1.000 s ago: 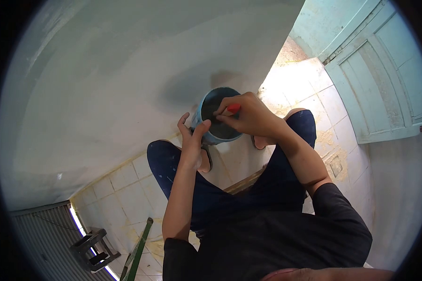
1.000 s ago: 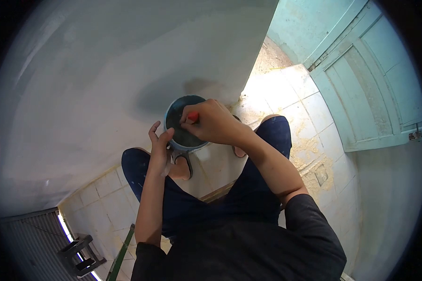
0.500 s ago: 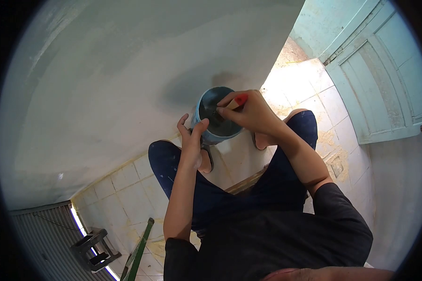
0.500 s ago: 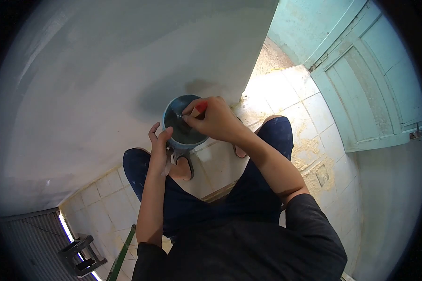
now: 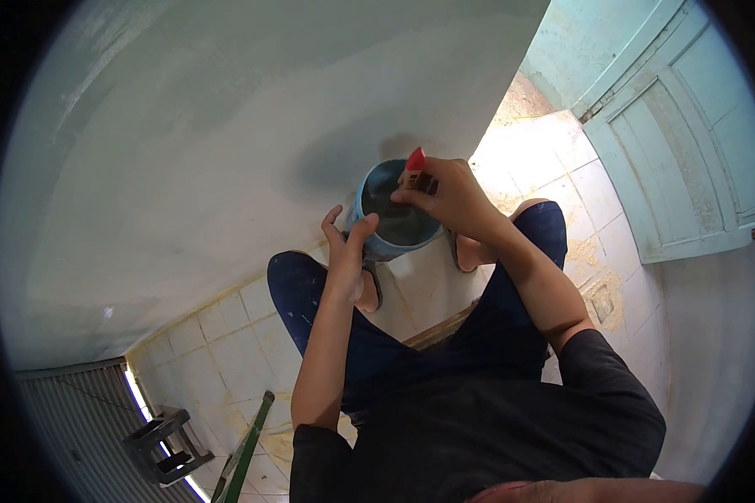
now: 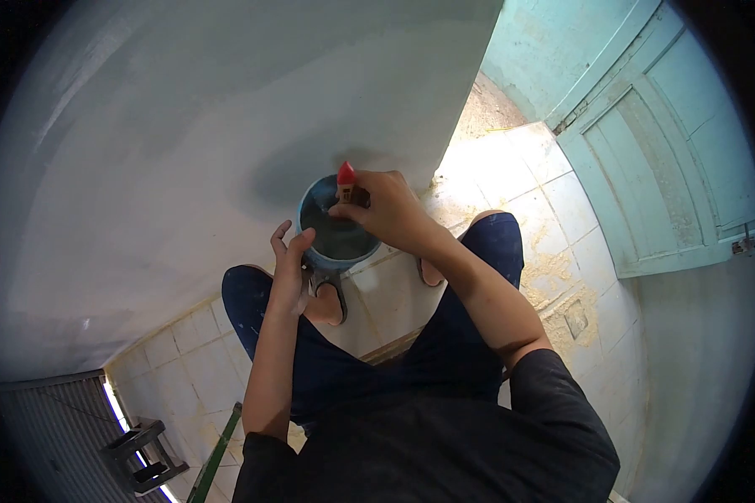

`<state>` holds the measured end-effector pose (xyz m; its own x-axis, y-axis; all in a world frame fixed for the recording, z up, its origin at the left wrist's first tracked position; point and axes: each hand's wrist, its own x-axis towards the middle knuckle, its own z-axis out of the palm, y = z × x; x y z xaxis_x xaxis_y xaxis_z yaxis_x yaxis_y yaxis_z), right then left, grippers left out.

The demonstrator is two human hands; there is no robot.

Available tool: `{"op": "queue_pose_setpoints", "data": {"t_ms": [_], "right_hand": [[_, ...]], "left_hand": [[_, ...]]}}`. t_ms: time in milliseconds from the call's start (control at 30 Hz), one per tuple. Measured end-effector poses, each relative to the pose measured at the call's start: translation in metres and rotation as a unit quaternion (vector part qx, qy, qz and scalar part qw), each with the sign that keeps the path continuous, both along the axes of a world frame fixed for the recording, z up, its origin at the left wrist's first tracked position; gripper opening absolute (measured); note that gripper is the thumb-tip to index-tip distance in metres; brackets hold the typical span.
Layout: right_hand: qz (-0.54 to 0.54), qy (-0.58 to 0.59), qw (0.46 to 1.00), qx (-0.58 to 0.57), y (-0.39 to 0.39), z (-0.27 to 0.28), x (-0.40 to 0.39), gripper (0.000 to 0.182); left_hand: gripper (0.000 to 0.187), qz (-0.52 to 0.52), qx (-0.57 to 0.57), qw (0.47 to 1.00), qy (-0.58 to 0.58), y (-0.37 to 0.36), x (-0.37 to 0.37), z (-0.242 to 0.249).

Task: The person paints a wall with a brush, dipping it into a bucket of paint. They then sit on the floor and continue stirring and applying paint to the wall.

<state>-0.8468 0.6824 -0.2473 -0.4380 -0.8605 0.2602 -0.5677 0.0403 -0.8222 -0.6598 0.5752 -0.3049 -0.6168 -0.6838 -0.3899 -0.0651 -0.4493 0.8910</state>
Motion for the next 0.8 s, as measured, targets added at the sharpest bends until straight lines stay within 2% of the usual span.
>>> {"op": "queue_pose_setpoints", "data": {"t_ms": [33,100,133,200,333,400,433,600,700,733,800], "right_hand": [[0.001,0.000,1.000,0.000,-0.001,0.001,0.002,0.026],[-0.049,0.110,0.993,-0.004,-0.001,0.001,0.004,0.027],[-0.049,0.110,0.993,-0.004,-0.001,0.000,0.004,0.027],[-0.003,0.013,1.000,0.005,-0.003,-0.005,0.004,0.028],[-0.045,0.083,0.995,-0.043,-0.006,-0.014,0.006,0.030],[-0.027,0.024,0.999,0.030,-0.004,-0.008,0.005,0.031],[-0.027,0.024,0.999,0.030,-0.004,-0.007,0.004,0.031],[-0.108,-0.045,0.993,-0.004,-0.004,-0.002,-0.003,0.035],[-0.082,-0.029,0.994,-0.061,-0.007,-0.009,-0.009,0.036],[-0.082,-0.028,0.994,-0.062,-0.005,-0.007,-0.008,0.036],[-0.069,0.020,0.997,0.028,0.000,0.000,-0.003,0.036]], "left_hand": [[0.110,-0.002,0.001,1.000,0.003,0.001,0.000,0.002],[0.110,-0.003,0.003,1.000,0.006,0.001,0.000,0.001],[0.110,-0.006,0.003,1.000,0.001,-0.001,0.000,-0.002],[0.110,-0.009,0.004,1.000,-0.004,-0.001,-0.001,-0.003],[0.110,-0.011,0.008,1.000,0.000,0.002,0.000,0.003],[0.110,-0.011,0.009,1.000,-0.004,0.002,0.000,0.003],[0.111,-0.008,0.011,1.000,0.005,0.002,-0.001,0.001],[0.112,-0.003,0.026,1.000,0.012,0.000,0.001,-0.002],[0.113,0.001,0.033,0.999,0.010,-0.001,0.001,-0.002],[0.107,-0.001,0.027,1.000,0.004,0.001,0.001,0.000],[0.101,-0.004,0.020,1.000,-0.004,0.001,0.002,0.001]]}}
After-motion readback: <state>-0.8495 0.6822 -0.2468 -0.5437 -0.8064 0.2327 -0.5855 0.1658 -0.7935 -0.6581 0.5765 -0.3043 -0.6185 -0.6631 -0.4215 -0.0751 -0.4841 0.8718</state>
